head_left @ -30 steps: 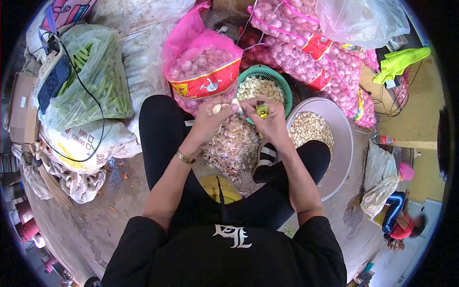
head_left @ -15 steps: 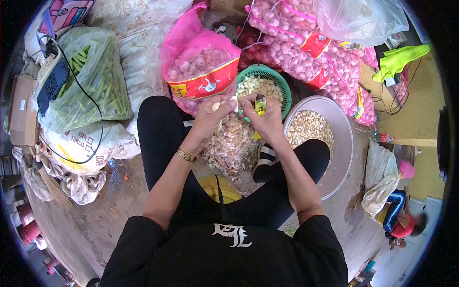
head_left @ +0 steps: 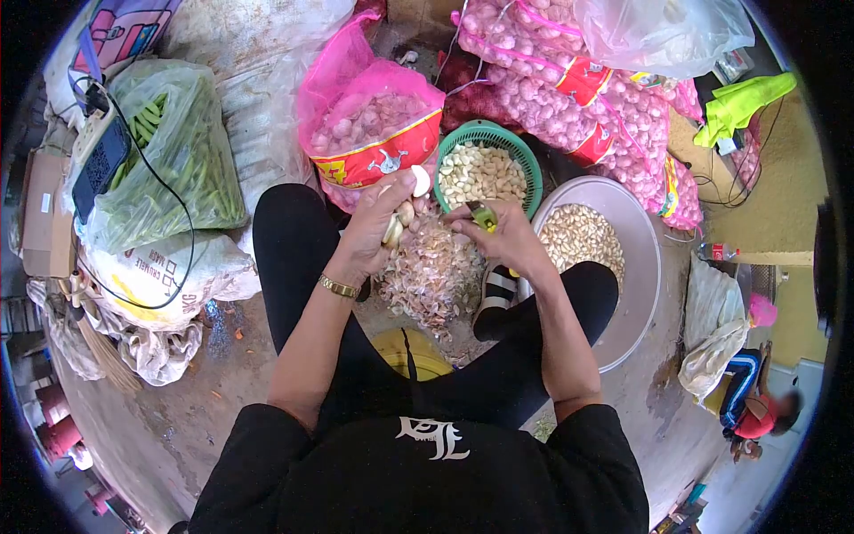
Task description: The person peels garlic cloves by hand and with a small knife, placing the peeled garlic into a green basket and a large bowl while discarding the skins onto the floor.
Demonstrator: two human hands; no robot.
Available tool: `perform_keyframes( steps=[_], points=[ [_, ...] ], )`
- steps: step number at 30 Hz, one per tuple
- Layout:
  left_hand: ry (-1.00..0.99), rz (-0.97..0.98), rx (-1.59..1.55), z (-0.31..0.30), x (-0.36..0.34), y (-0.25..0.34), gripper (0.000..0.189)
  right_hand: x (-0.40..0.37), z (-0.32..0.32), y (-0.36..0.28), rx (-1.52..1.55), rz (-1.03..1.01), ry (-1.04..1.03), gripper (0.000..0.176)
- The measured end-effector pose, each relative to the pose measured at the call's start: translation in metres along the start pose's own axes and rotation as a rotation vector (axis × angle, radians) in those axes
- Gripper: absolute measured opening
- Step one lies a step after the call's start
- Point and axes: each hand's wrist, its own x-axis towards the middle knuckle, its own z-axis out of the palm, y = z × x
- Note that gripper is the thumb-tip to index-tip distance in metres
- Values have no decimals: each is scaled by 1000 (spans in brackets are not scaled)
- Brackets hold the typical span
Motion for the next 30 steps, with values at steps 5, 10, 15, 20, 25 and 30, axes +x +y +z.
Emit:
perform_keyframes(
  steps=[5,10,15,20,25,30],
  points=[
    [48,-11,77,4,2,-6,38,4,14,-12,149,-248,185,17],
    [6,-52,147,16,1,-12,38,5,17,-22,367,-62,124,18],
    [-4,-39,31,15,4,-9,36,26,-14,30,-71,-222,463,40],
    [35,-41,170,11,5,-11,25,18,-19,13,-283,-236,589,41],
    [-42,178,482,1,15,-35,31,11,5,-13,224,-97,198,20],
    [-126,284,587,8,13,-32,42,19,12,7,229,-107,159,14]
  ],
)
